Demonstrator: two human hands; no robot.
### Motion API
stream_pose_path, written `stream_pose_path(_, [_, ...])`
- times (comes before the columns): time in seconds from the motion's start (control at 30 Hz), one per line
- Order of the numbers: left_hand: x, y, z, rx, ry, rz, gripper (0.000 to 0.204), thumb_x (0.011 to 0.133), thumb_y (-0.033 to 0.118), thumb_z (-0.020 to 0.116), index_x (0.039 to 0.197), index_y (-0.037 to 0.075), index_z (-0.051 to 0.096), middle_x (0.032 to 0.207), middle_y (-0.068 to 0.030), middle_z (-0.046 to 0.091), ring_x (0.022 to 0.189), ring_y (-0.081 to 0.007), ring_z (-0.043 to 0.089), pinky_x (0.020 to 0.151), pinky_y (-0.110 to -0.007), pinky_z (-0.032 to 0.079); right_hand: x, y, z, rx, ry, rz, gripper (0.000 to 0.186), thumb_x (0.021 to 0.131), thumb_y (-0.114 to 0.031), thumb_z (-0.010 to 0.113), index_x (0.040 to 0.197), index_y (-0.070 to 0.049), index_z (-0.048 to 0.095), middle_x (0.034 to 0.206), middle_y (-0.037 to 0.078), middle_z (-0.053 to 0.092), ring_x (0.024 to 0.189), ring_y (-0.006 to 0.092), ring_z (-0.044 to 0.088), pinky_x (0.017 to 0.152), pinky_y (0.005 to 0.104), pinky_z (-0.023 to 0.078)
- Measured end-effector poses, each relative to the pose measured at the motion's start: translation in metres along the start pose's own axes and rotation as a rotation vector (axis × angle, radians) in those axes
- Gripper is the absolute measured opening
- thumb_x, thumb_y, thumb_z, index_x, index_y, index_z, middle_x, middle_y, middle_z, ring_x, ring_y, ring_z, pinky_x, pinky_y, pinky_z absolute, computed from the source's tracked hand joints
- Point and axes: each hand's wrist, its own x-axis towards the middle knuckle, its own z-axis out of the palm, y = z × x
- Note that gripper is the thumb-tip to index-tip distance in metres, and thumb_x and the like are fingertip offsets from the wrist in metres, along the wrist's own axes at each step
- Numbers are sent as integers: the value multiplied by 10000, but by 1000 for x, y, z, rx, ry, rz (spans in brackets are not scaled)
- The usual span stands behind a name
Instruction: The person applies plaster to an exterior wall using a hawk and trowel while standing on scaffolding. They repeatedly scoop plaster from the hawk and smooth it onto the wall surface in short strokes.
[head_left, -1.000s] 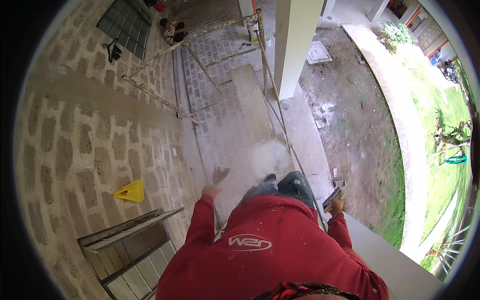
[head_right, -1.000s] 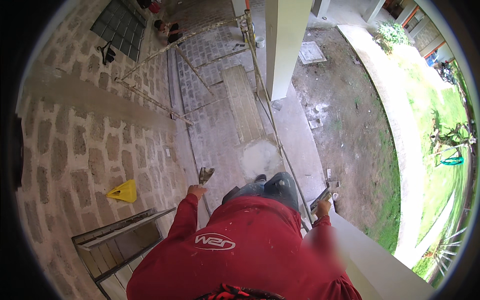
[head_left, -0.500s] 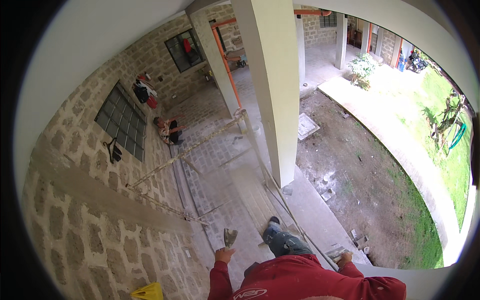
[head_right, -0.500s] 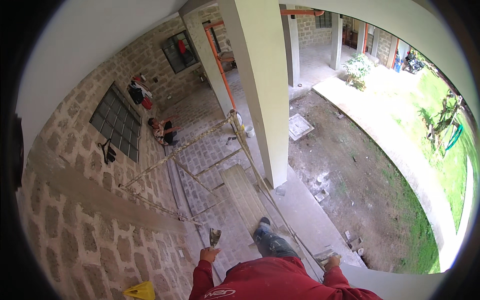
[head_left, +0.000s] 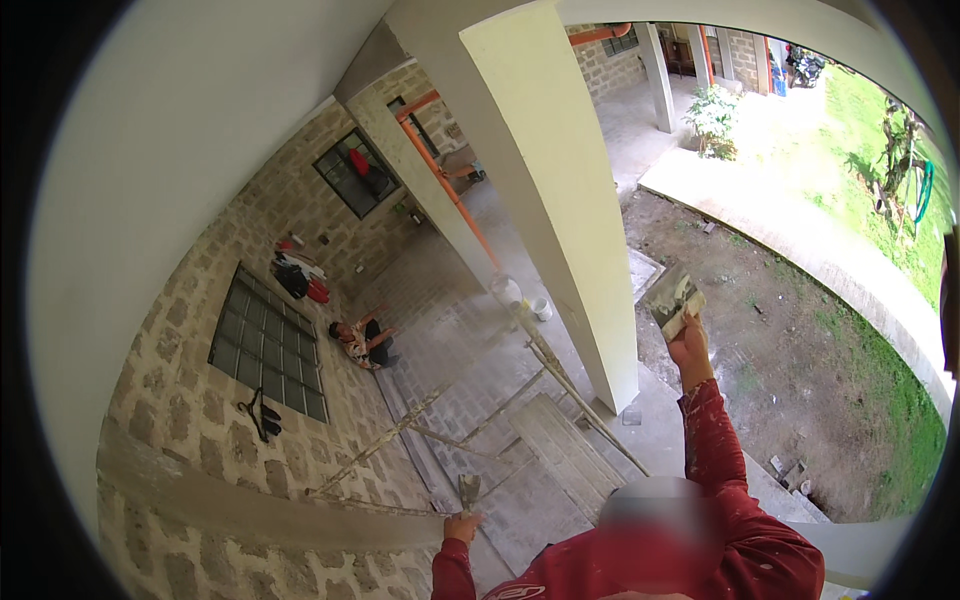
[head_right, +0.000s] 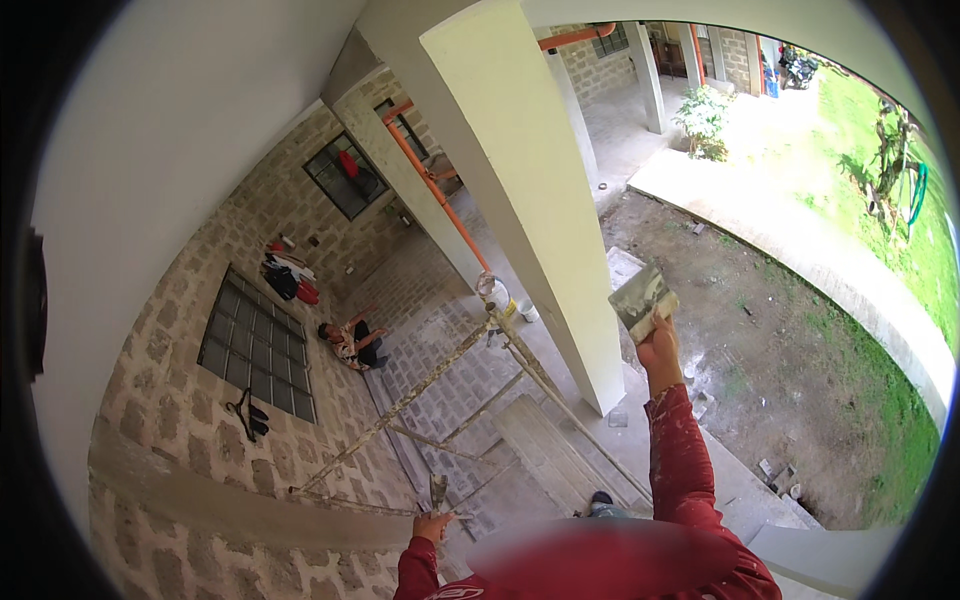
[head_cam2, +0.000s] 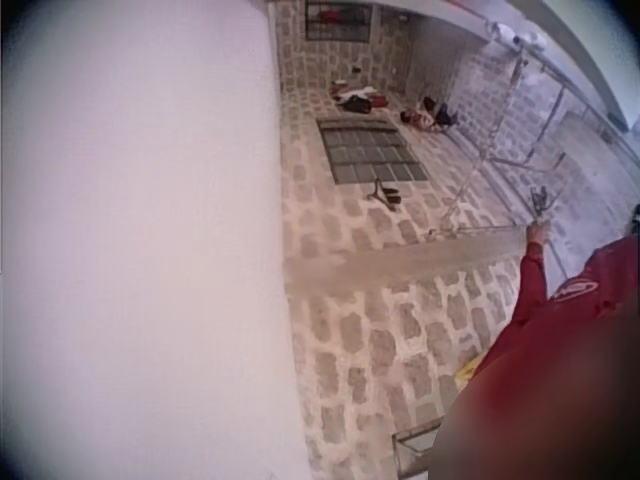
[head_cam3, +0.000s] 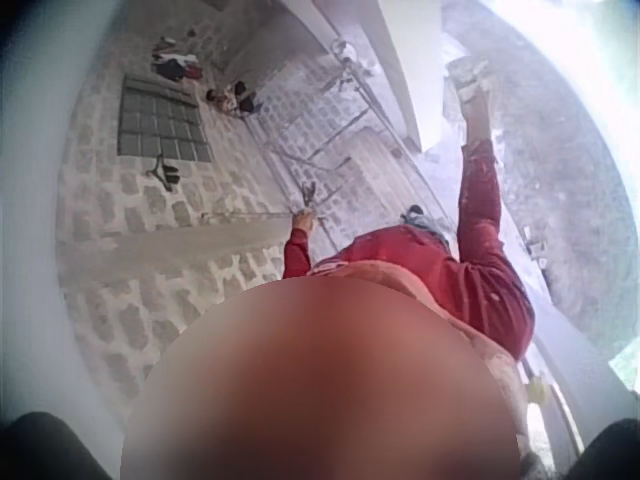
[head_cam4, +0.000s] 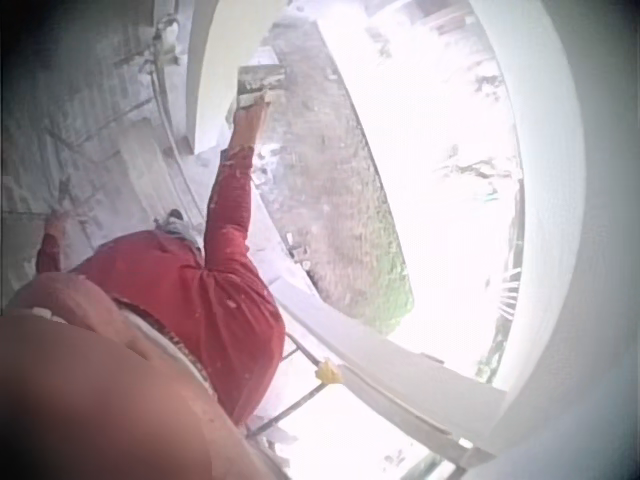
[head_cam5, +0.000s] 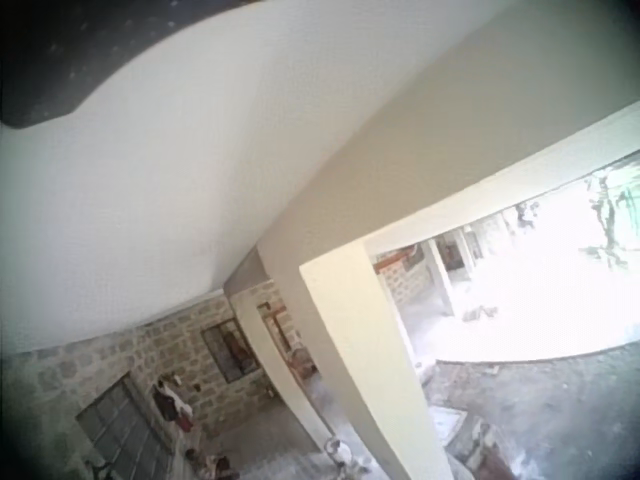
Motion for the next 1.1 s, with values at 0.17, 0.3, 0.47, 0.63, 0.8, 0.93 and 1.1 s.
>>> stream_pose_path(0.17, [11, -8, 10, -133, 13, -14, 367, 828, 331, 886, 732, 36, 689, 597, -25, 610, 478, -130, 545, 450, -328, 419, 109, 34, 222, 93, -74, 35, 372, 1129, -143, 530, 1483, -69, 447, 1424, 173, 581, 1274, 410, 636, 1083, 666, 540])
stream_pose_path(0.3, [18, -10, 9, -124, -12, -96, 344, 840, 314, 896, 768, 45, 694, 594, -4, 590, 480, -115, 530, 463, -312, 429, 194, 64, 318, 185, -120, 16, 330, 1086, -86, 606, 1390, -54, 483, 1308, 172, 619, 1162, 382, 681, 981, 670, 596])
stream_pose_path(0.47, [72, 21, -18, 23, -47, -52, 321, 861, 303, 885, 780, 49, 706, 595, 2, 593, 491, -115, 539, 472, -304, 438, 235, 101, 366, 43, -31, -83, 438, 1074, -77, 639, 1473, -54, 459, 1332, 140, 631, 1163, 319, 687, 999, 523, 613])
stream_pose_path(0.63, [152, 65, -46, 18, -70, -49, 346, 859, 330, 876, 769, 54, 688, 623, 6, 603, 498, -106, 539, 467, -302, 428, 270, 117, 376, 106, -55, -186, 490, 1071, -76, 645, 1510, -27, 431, 1345, 138, 620, 1177, 310, 676, 985, 501, 610])
stream_pose_path(0.8, [199, 119, -71, -4, -133, 0, 375, 853, 344, 878, 756, 43, 677, 629, 4, 607, 497, -111, 546, 477, -311, 442, 309, 80, 436, 60, -49, -334, 453, 1049, -79, 682, 1447, 0, 482, 1298, 133, 641, 1128, 295, 692, 925, 484, 615])
stream_pose_path(0.93, [222, 161, -75, 86, -183, 116, 386, 868, 346, 869, 746, 40, 669, 615, 1, 602, 486, -118, 537, 489, -324, 449, 315, 30, 526, -25, -27, -377, 253, 1049, -117, 708, 1259, -6, 619, 1196, 110, 682, 1003, 256, 708, 886, 435, 621])
stream_pose_path(1.1, [239, 179, -71, 303, -204, 194, 409, 918, 385, 825, 755, 34, 690, 619, -31, 624, 526, -143, 580, 569, -373, 497, 312, 26, 550, -2, 53, -397, 270, 1028, -90, 728, 1258, 15, 634, 1191, 133, 680, 984, 290, 726, 800, 471, 654])
